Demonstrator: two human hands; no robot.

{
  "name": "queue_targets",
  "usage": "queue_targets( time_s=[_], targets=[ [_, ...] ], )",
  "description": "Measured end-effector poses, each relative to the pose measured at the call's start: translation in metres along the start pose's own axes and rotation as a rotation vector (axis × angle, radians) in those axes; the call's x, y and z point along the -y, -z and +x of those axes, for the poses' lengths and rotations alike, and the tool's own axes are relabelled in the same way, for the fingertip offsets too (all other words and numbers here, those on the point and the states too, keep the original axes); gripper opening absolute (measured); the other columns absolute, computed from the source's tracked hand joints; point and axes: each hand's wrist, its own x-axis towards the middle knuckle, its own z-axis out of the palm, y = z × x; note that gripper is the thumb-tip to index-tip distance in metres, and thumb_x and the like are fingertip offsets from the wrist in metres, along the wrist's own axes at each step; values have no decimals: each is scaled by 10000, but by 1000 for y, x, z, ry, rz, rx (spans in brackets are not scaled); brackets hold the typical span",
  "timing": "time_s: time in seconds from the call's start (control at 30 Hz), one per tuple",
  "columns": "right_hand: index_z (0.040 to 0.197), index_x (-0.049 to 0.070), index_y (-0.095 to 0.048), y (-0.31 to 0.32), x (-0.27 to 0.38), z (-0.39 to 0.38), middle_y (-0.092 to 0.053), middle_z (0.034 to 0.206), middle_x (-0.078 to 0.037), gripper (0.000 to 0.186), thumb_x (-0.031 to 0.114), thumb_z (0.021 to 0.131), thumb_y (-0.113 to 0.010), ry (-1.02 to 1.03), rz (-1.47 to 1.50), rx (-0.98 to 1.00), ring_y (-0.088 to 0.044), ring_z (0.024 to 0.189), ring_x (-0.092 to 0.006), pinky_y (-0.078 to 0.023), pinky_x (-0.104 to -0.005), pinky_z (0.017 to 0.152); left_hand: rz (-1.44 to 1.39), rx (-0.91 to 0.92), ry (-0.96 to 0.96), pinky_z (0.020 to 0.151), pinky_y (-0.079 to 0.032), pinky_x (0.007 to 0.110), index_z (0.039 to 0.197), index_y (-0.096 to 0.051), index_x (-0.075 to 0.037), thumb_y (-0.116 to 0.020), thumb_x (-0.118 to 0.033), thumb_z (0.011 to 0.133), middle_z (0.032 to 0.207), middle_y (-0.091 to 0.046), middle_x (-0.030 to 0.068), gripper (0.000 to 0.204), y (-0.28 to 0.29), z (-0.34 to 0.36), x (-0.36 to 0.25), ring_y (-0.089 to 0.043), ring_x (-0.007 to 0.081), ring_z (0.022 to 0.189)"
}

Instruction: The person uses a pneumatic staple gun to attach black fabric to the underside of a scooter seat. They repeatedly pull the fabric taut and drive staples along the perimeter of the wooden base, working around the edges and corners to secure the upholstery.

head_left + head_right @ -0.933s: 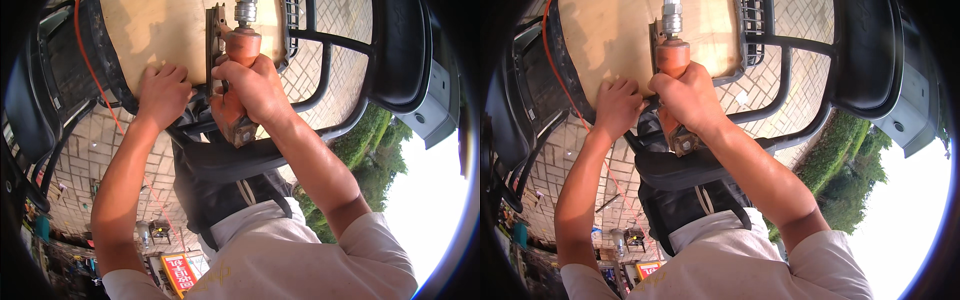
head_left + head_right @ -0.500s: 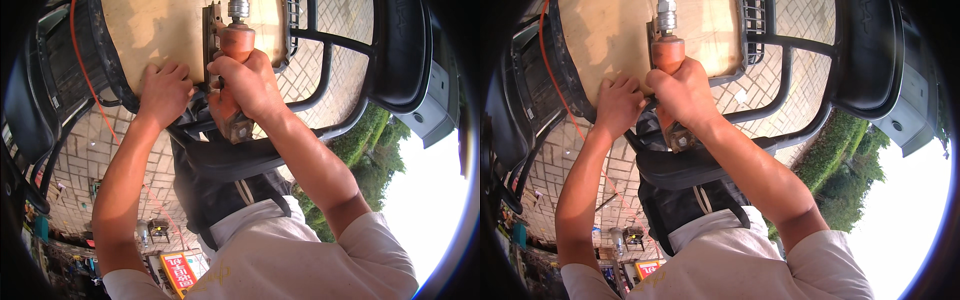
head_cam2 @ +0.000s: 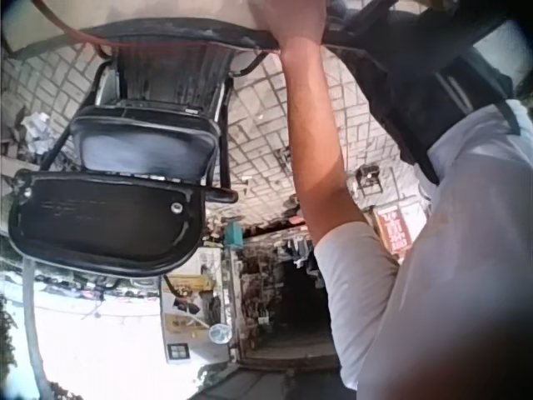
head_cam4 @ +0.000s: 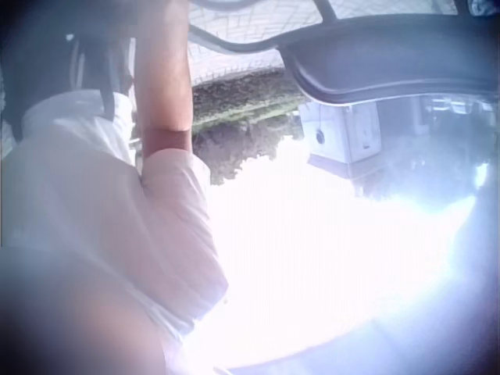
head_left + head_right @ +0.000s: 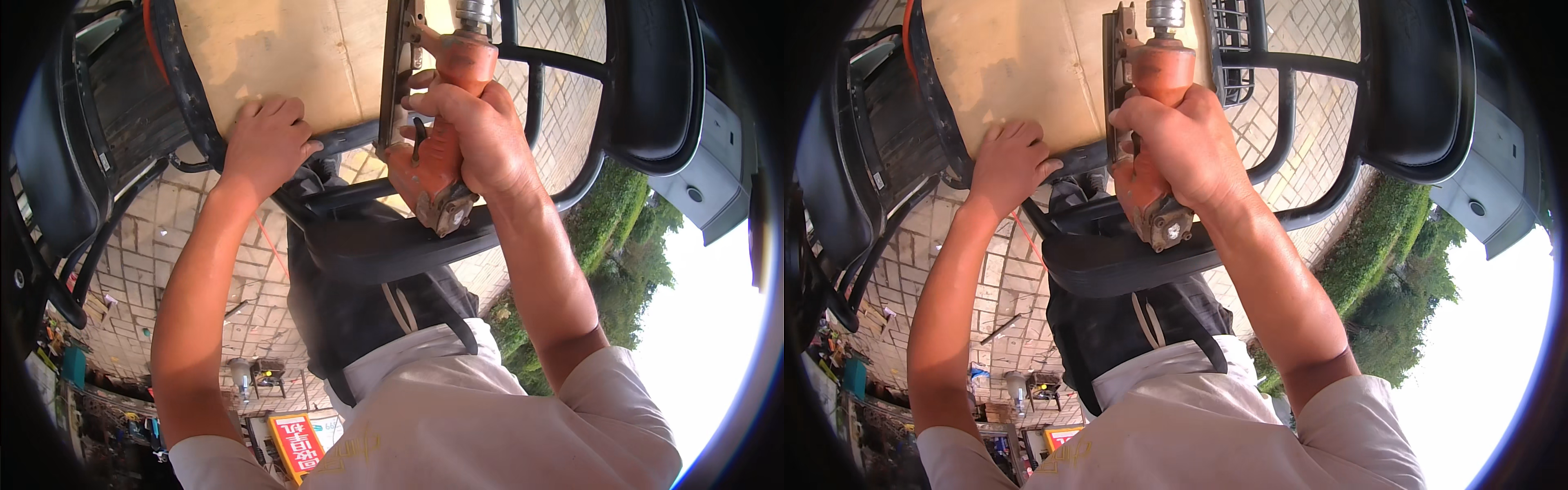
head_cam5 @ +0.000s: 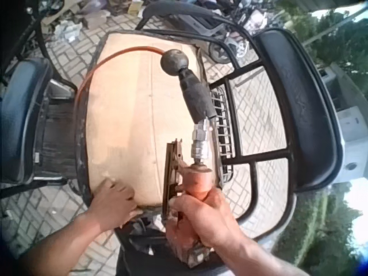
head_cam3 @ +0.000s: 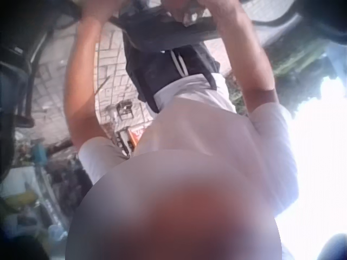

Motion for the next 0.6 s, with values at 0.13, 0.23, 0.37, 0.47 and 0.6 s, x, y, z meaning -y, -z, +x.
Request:
queue_targets(
  time_s=[0.13, 0.23, 0.37, 0.47, 0.6],
  targets=[
    [1192, -80, -598, 29, 0, -9, -638, 1091, -114, 360, 84, 872, -610, 110, 165, -10, -656, 1019, -223, -588, -416, 814, -61, 42, 51, 887, -418, 404, 806, -686, -61, -812, -278, 744, 961, -569, 40, 258, 22, -26, 1, -550, 251, 1020],
    [1254, -62, -572, 37, -3, -6, -630, 1099, -119, 411, 79, 869, -605, 60, 106, -32, -656, 1015, -235, -587, -429, 815, -51, 47, 58, 852, -412, 405, 819, -693, -77, -828, -261, 729, 936, -561, 46, 245, 21, -32, 7, -544, 264, 1007],
    [1276, -64, -554, 18, -4, -15, -630, 1098, -123, 440, 71, 860, -600, 43, 189, 10, -656, 1004, -241, -588, -432, 807, -10, 16, 6, 813, -403, 402, 783, -701, -100, -821, -250, 744, 912, -555, 33, 196, 16, -30, 15, -549, 252, 991],
    [1224, -76, -572, -13, -12, -8, -631, 1081, -140, 399, 69, 855, -612, 12, 186, 18, -655, 992, -236, -590, -431, 798, -5, 77, 35, 807, -402, 404, 752, -699, -106, -803, -244, 772, 912, -564, 11, 174, 15, -27, 18, -556, 232, 995],
    [1016, -84, -635, -58, -23, 6, -666, 963, -147, 242, 94, 853, -644, -20, 225, 17, -667, 842, -219, -580, -371, 692, -12, 62, 29, 787, -415, 410, 758, -703, -111, -786, -248, 796, 919, -582, -8, 165, 13, -24, 19, -576, 216, 1004]
  ],
)
